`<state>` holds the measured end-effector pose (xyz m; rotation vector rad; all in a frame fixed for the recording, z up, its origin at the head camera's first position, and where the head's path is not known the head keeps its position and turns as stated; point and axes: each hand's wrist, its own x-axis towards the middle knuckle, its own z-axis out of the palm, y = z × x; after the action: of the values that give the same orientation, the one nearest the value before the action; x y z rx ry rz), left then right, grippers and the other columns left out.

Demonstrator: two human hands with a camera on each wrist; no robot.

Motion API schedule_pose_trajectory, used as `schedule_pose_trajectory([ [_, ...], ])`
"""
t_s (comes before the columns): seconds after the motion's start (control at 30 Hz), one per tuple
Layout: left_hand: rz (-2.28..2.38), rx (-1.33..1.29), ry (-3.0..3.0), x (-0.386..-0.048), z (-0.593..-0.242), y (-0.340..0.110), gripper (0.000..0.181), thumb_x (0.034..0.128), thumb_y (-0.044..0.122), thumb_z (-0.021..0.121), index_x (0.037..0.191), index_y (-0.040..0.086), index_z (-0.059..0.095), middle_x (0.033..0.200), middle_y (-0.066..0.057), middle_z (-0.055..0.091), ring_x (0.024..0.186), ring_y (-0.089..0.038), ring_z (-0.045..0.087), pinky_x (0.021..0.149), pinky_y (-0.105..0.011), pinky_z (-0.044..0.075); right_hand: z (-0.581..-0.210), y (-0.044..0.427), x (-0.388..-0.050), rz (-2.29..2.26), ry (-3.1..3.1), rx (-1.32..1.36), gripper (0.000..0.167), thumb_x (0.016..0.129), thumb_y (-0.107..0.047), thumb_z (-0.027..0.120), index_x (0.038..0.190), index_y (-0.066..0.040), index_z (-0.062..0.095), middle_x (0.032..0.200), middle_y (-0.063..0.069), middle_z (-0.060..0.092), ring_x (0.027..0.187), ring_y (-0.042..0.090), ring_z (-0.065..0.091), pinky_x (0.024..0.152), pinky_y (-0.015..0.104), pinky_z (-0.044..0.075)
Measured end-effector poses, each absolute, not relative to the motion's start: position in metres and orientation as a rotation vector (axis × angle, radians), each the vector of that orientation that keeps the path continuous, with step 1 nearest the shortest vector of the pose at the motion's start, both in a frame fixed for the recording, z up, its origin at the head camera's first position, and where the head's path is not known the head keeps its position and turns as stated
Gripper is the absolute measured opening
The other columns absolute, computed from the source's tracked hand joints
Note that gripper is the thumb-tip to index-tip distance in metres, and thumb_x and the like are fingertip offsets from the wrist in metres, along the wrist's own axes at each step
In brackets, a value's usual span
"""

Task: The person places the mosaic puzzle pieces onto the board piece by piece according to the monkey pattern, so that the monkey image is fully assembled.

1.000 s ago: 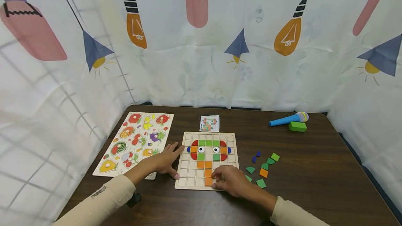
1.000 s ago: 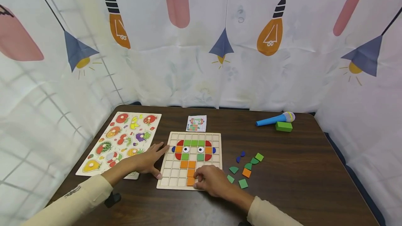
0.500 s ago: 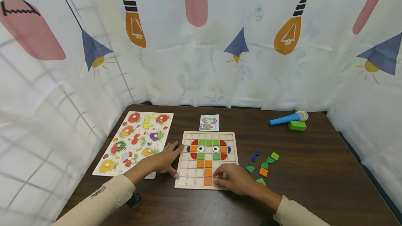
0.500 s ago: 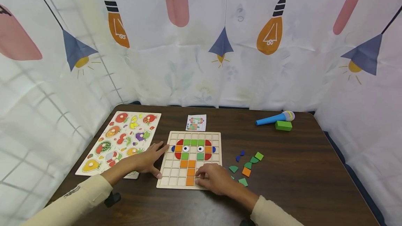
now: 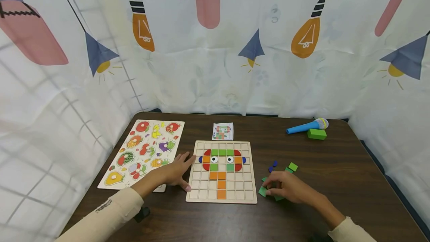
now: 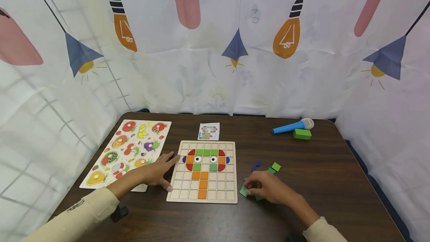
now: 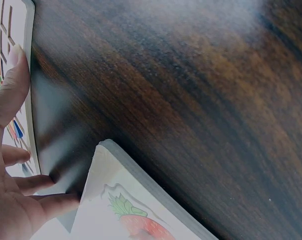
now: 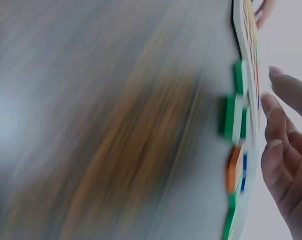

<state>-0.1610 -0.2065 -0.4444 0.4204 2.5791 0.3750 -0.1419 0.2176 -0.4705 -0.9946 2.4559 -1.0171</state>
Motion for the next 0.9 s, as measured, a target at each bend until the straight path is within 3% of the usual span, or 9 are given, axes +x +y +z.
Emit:
schedule_pose_trajectory([
  [0.27, 0.383, 0.425, 2.574, -0.16, -0.444, -0.207, 0.11, 0.0746, 0.042, 0.086, 0.159, 0.007, 0.024, 0.164, -0.028, 0.015, 0.15, -0.052, 0.014, 0.112, -0.065, 0.032, -0.474, 0.252, -0.138, -0.982, 2.452, -0.948, 0.026, 0.09, -0.034, 0.075, 0.11, -0.017, 0.073, 0.101, -0.006, 0.067, 0.071, -0.002, 0.054, 0.06, 0.022, 0.048],
  [0.57, 0.387, 0.412, 2.569, -0.161, -0.443, -0.206, 0.111, 0.0746, 0.042, 0.086, 0.159, 0.008, 0.024, 0.165, -0.026, 0.014, 0.151, -0.052, 0.013, 0.112, -0.065, 0.031, -0.48, 0.253, -0.132, -0.9, 2.591, -0.88, 0.027, 0.086, -0.037, 0.078, 0.104, -0.018, 0.069, 0.093, -0.011, 0.06, 0.074, -0.004, 0.049, 0.06, 0.021, 0.045],
  [0.9, 0.374, 0.435, 2.579, -0.161, -0.445, -0.207, 0.11, 0.0753, 0.042, 0.086, 0.159, 0.007, 0.024, 0.164, -0.027, 0.015, 0.15, -0.052, 0.014, 0.112, -0.065, 0.032, -0.482, 0.251, -0.126, -0.844, 2.596, -0.915, 0.038, 0.09, -0.035, 0.074, 0.124, -0.019, 0.072, 0.093, -0.01, 0.047, 0.071, -0.003, 0.044, 0.06, 0.019, 0.041],
])
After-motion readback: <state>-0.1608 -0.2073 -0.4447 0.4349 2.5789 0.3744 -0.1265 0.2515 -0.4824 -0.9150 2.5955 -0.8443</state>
